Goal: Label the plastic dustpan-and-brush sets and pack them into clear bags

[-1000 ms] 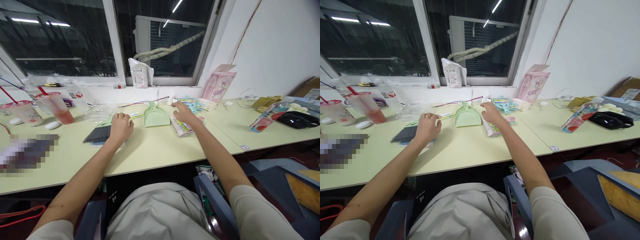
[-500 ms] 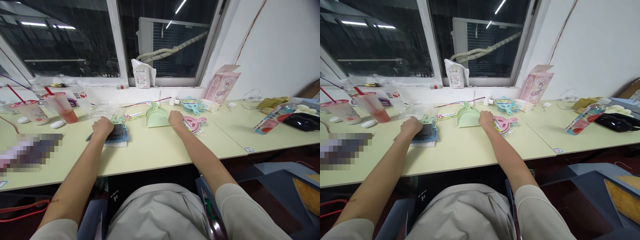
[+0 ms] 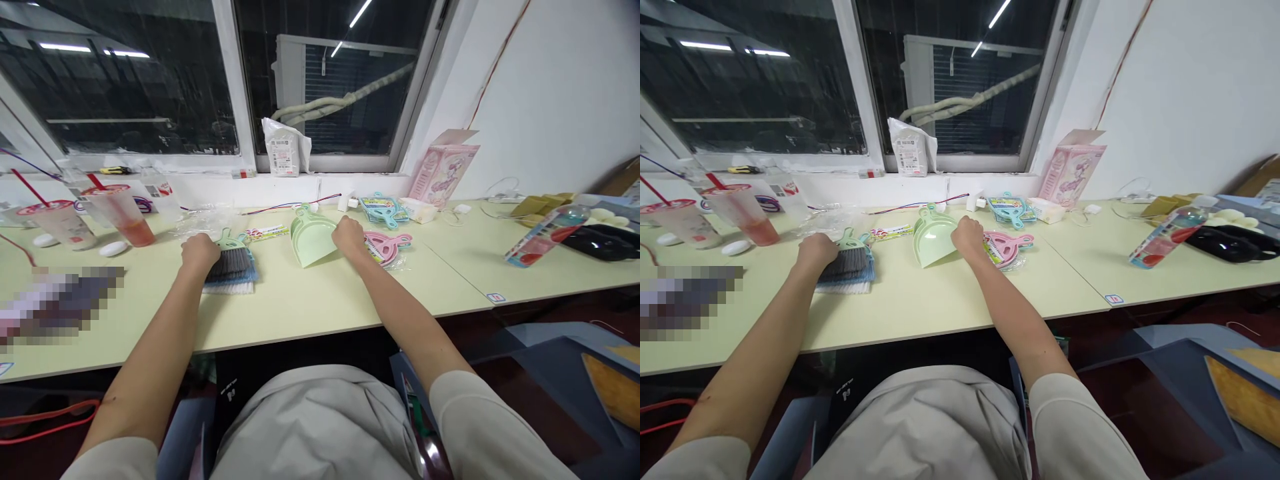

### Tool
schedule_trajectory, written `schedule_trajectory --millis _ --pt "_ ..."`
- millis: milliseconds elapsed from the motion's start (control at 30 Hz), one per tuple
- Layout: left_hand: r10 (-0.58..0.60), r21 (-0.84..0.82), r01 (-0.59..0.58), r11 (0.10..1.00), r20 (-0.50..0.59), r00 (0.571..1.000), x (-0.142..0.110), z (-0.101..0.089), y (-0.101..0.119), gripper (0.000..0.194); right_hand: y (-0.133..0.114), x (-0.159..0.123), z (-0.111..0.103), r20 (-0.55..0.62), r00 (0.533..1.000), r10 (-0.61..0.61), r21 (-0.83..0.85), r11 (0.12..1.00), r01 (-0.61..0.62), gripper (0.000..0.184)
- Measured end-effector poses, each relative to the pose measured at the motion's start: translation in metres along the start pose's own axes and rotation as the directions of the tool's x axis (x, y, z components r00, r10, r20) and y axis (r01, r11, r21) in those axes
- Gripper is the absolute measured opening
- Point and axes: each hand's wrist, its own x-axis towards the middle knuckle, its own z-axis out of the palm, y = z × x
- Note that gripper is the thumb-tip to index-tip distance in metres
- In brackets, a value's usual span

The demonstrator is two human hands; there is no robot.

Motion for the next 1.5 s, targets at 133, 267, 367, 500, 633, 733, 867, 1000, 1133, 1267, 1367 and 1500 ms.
schedule_trajectory --millis 133,267,367,500,633,733,867,1000,1133,1267,1367,1500 --pt "-0.069 0.096 0.066 0.993 0.026 0.997 -0.005 -0.003 0.004 0.038 0.004 -0.002 -0.004 -0.027 0.999 0.046 0.164 0.986 -0.041 0.034" --pt "-0.015 0.098 0.026 0.995 -0.110 0.994 -0.014 -0.010 0.010 0.036 0.007 0.003 0.004 0.036 0.996 0.085 0.513 0.853 -0.092 0.038" --pt "0.067 0.016 -0.065 0.998 -0.194 0.979 -0.021 -0.022 0.017 0.030 0.002 0.006 0.014 0.204 0.977 0.066 0.754 0.626 -0.199 0.042" --pt "0.164 -0.232 -0.233 0.944 -0.284 0.945 -0.032 -0.040 0.029 0.024 -0.003 0.005 0.018 0.228 0.974 0.001 0.840 0.505 -0.197 0.036" --pt "0.266 -0.418 -0.431 0.799 -0.398 0.878 -0.048 -0.044 0.047 0.019 0.000 0.001 0.017 0.043 0.998 0.052 0.733 0.677 -0.067 0.038" --pt "0.294 -0.551 -0.455 0.699 -0.358 0.886 -0.064 -0.032 0.064 0.018 -0.003 -0.002 0.021 0.020 0.999 0.041 0.687 0.726 -0.043 0.041" --pt "0.396 -0.591 -0.509 0.625 -0.322 0.860 -0.086 -0.010 0.084 0.020 -0.019 -0.013 0.028 0.112 0.988 -0.103 0.803 0.595 -0.029 0.042" --pt "0.399 -0.503 -0.541 0.674 -0.369 0.839 -0.099 0.000 0.093 0.019 -0.033 -0.028 0.026 0.171 0.959 -0.227 0.869 0.493 -0.038 0.047" --pt "0.396 -0.423 -0.593 0.685 -0.467 0.791 -0.102 -0.003 0.095 0.018 -0.039 -0.037 0.019 0.188 0.921 -0.341 0.899 0.437 -0.022 0.054" --pt "0.373 -0.499 -0.577 0.647 -0.453 0.810 -0.101 -0.002 0.098 0.016 -0.042 -0.043 0.017 0.163 0.870 -0.465 0.924 0.382 0.031 0.052" --pt "0.353 -0.598 -0.519 0.611 -0.380 0.855 -0.100 0.004 0.098 0.016 -0.042 -0.047 0.018 0.223 0.851 -0.475 0.934 0.354 -0.047 0.051" --pt "0.335 -0.632 -0.489 0.602 -0.356 0.872 -0.098 0.013 0.097 0.019 -0.040 -0.050 0.015 0.340 0.804 -0.488 0.929 0.307 -0.207 0.048"
